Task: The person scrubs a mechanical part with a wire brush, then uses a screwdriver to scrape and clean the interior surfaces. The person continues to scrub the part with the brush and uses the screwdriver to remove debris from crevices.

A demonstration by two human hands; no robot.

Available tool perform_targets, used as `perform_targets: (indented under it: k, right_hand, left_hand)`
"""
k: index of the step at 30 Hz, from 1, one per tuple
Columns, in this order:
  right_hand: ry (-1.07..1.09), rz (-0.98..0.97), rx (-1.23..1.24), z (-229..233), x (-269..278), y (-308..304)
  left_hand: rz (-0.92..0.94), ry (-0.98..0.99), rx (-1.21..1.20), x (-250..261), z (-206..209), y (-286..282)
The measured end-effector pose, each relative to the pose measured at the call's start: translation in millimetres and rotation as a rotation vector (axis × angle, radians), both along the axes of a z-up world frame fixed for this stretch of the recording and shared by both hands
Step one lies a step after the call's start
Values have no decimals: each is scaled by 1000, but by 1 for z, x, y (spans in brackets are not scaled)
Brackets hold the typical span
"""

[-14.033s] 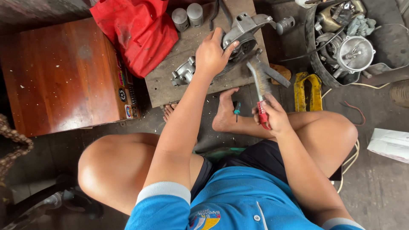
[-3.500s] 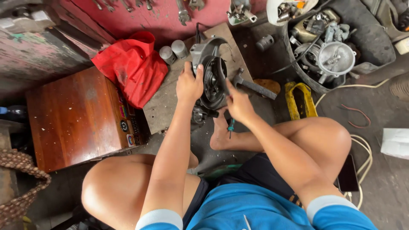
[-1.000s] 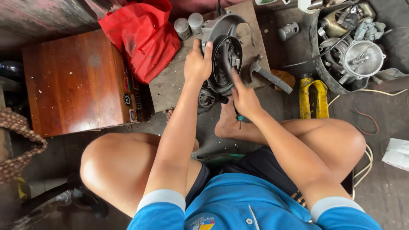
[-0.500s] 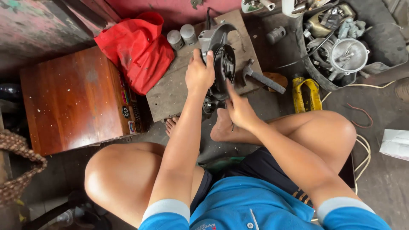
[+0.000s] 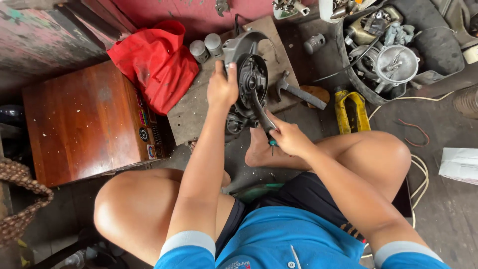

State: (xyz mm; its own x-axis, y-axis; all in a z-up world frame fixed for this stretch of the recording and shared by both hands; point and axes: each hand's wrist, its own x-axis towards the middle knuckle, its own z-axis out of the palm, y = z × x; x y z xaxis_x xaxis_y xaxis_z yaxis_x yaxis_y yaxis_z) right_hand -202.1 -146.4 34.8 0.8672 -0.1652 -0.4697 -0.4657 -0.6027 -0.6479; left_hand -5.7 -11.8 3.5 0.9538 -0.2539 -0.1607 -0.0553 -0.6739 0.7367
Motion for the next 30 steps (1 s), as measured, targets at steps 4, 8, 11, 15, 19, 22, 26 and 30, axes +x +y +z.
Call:
perform_targets:
  k: [4,8,11,15,19,22,26,30]
  right_hand:
    - [-92,-200,71,-25,12,-14]
    - [-244,-294,167,1,31,-36]
    - [-182,-192,48,45,41,-60]
    - [38,-135,-64,80,37,-83]
    - [30,-172,108,80,29,-65]
    - [266,11,54,106,26,-30]
    - [88,-140,73,88,14,-54]
    - [16,-303,-62,53,10,-96]
  left_hand:
    - [-26,39,-89,12,-12,10]
    - [-104,86,-43,1,-1,0]
    - [-252,7,83,-8,8,-14]
    - [-453,-109,192,-13,9,-30]
    - [-506,-137,178,-14,10,-38]
    - [-537,-145,224,-16,17,-36]
    - [-518,-18,58,-9,14,-26]
    - [-503,48,30,-8,2,-26]
